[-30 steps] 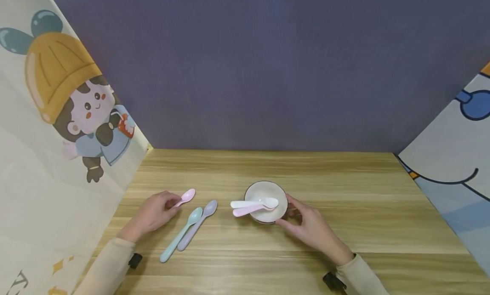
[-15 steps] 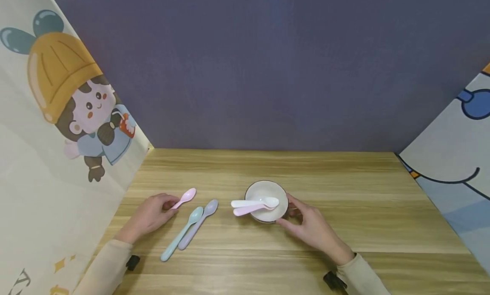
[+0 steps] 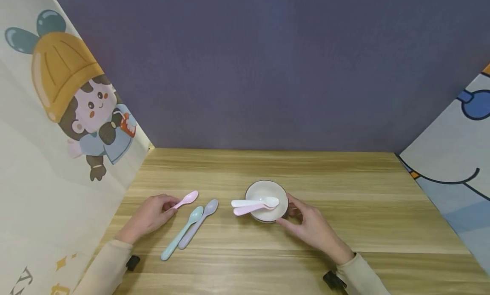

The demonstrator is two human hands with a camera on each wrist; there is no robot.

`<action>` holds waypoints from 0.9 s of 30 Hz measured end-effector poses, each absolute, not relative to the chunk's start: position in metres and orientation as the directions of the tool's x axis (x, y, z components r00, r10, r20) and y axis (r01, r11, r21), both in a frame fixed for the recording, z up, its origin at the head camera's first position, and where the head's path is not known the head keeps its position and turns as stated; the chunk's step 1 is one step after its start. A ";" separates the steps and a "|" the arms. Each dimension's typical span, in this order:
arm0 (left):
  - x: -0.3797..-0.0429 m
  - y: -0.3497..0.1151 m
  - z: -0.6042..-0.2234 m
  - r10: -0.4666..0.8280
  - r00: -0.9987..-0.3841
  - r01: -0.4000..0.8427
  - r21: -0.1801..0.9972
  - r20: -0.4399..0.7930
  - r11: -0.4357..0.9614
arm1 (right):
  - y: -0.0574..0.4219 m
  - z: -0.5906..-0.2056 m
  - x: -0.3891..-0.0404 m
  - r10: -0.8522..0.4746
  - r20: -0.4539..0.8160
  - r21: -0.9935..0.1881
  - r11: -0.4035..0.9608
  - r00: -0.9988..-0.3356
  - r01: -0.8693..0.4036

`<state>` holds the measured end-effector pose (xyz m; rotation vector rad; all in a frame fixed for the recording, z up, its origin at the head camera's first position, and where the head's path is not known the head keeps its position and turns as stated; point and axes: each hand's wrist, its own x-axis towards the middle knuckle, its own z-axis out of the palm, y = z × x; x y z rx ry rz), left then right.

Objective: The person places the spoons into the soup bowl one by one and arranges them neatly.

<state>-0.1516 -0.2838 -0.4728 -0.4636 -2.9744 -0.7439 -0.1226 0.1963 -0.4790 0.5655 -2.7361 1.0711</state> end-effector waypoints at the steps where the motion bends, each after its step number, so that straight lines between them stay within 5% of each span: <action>1: -0.152 -0.284 -0.473 0.278 -0.954 0.298 0.456 0.112 0.839 | 0.196 -0.479 -0.123 -0.291 0.271 -0.623 0.673 -0.917 -0.398; 27: -0.158 -0.267 -0.459 0.330 -0.936 0.349 0.455 0.123 0.820 | 0.196 -0.481 -0.122 -0.295 0.282 -0.626 0.665 -0.913 -0.408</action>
